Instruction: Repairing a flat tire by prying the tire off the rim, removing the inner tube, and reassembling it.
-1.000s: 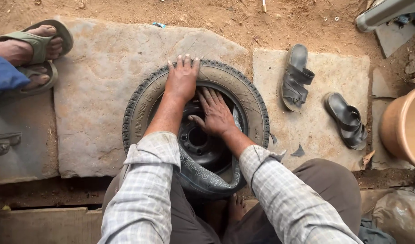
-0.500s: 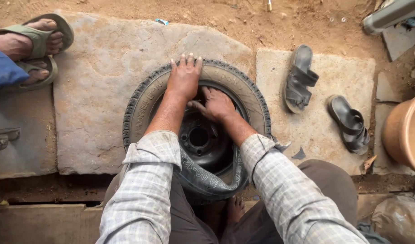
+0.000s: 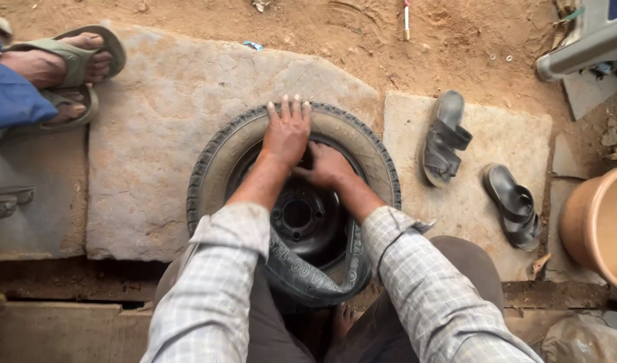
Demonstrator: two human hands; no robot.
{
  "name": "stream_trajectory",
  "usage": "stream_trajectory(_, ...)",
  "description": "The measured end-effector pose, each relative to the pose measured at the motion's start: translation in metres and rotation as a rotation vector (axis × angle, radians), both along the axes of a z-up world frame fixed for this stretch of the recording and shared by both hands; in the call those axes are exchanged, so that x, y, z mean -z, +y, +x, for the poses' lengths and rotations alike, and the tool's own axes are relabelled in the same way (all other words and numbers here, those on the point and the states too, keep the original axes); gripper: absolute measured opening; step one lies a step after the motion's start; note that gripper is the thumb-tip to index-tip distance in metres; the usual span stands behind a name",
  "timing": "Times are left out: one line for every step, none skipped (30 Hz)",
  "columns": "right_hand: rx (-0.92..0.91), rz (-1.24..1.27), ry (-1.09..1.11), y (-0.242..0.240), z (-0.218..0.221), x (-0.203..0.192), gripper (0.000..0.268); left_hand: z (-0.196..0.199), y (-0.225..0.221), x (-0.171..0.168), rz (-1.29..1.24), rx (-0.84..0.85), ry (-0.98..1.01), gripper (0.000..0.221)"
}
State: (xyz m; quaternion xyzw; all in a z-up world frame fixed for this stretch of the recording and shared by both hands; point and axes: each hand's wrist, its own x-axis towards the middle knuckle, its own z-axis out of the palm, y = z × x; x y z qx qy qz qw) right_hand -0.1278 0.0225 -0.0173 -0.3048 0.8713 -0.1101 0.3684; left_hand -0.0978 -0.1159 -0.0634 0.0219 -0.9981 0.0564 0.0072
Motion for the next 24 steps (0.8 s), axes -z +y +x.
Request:
stream_trajectory(0.004,0.008,-0.007,0.003,0.001,0.004,0.100,0.001,0.005,-0.006,0.008,0.004,-0.007,0.060)
stream_trajectory(0.007,0.021,0.025,0.006,0.003,0.008,0.097,0.002,0.010,-0.013,0.028,0.007,0.002,0.059)
stream_trajectory(0.004,0.027,0.051,0.005,0.007,0.013,0.094,0.007,0.011,-0.020,0.040,0.005,0.006,0.059)
stream_trajectory(0.003,0.028,0.038,0.007,0.009,0.021,0.094,0.013,0.012,-0.017,0.041,0.004,-0.007,0.059)
stream_trajectory(0.001,0.037,0.003,0.004,0.003,0.028,0.083,0.013,0.009,-0.017,0.053,0.006,0.002,0.059)
stream_trajectory(-0.002,0.046,-0.032,0.001,-0.002,0.033,0.073,0.013,0.006,-0.019,0.065,0.009,0.011,0.059)
stream_trajectory(-0.008,0.046,-0.019,0.000,-0.007,0.032,0.073,0.002,0.002,-0.018,0.064,0.003,0.024,0.059)
stream_trajectory(-0.009,-0.123,0.089,-0.001,-0.012,0.032,0.085,-0.009,-0.002,-0.017,0.094,-0.014,0.012,0.059)
stream_trajectory(-0.009,-0.278,0.169,0.006,-0.002,0.035,0.099,-0.005,0.000,-0.013,0.138,-0.026,-0.028,0.058)
stream_trajectory(-0.010,-0.266,0.155,0.005,0.002,0.025,0.099,-0.003,0.004,-0.007,0.150,-0.029,-0.042,0.058)
stream_trajectory(0.018,-0.189,0.104,-0.003,-0.004,0.013,0.081,-0.009,0.001,-0.005,0.178,-0.048,-0.080,0.057)
stream_trajectory(0.044,-0.112,0.054,-0.011,-0.009,0.000,0.065,-0.015,-0.003,-0.003,0.206,-0.066,-0.117,0.055)
stream_trajectory(0.035,-0.113,0.053,-0.012,-0.010,-0.001,0.065,-0.018,-0.004,-0.005,0.206,-0.075,-0.116,0.055)
stream_trajectory(0.085,-0.040,-0.014,-0.013,-0.011,-0.003,0.063,-0.020,-0.006,-0.006,0.217,-0.076,-0.150,0.054)
stream_trajectory(0.136,0.035,-0.082,-0.013,-0.011,-0.003,0.061,-0.022,-0.006,-0.006,0.230,-0.073,-0.184,0.053)
stream_trajectory(0.131,0.037,-0.082,-0.011,-0.011,-0.003,0.061,-0.023,-0.006,-0.008,0.233,-0.079,-0.184,0.053)
stream_trajectory(0.110,0.008,-0.081,-0.010,-0.013,-0.002,0.061,-0.025,-0.005,-0.009,0.235,-0.071,-0.202,0.053)
stream_trajectory(0.089,-0.020,-0.079,-0.008,-0.014,-0.001,0.061,-0.027,-0.005,-0.009,0.237,-0.064,-0.220,0.053)
stream_trajectory(0.077,-0.020,-0.085,-0.009,-0.012,-0.003,0.061,-0.026,-0.006,-0.010,0.237,-0.077,-0.224,0.053)
stream_trajectory(0.080,-0.048,-0.072,-0.009,-0.011,-0.005,0.066,-0.026,-0.007,-0.010,0.232,-0.078,-0.238,0.054)
stream_trajectory(0.089,-0.072,-0.059,-0.007,-0.009,-0.007,0.070,-0.026,-0.006,-0.010,0.231,-0.072,-0.252,0.055)
stream_trajectory(0.084,-0.068,-0.064,-0.006,-0.008,-0.003,0.070,-0.025,-0.005,-0.012,0.235,-0.077,-0.256,0.055)
stream_trajectory(0.078,-0.090,-0.044,-0.007,-0.010,0.001,0.068,-0.028,-0.005,-0.015,0.241,-0.079,-0.261,0.055)
stream_trajectory(0.071,-0.111,-0.024,-0.007,-0.012,0.004,0.067,-0.030,-0.005,-0.019,0.247,-0.081,-0.266,0.055)
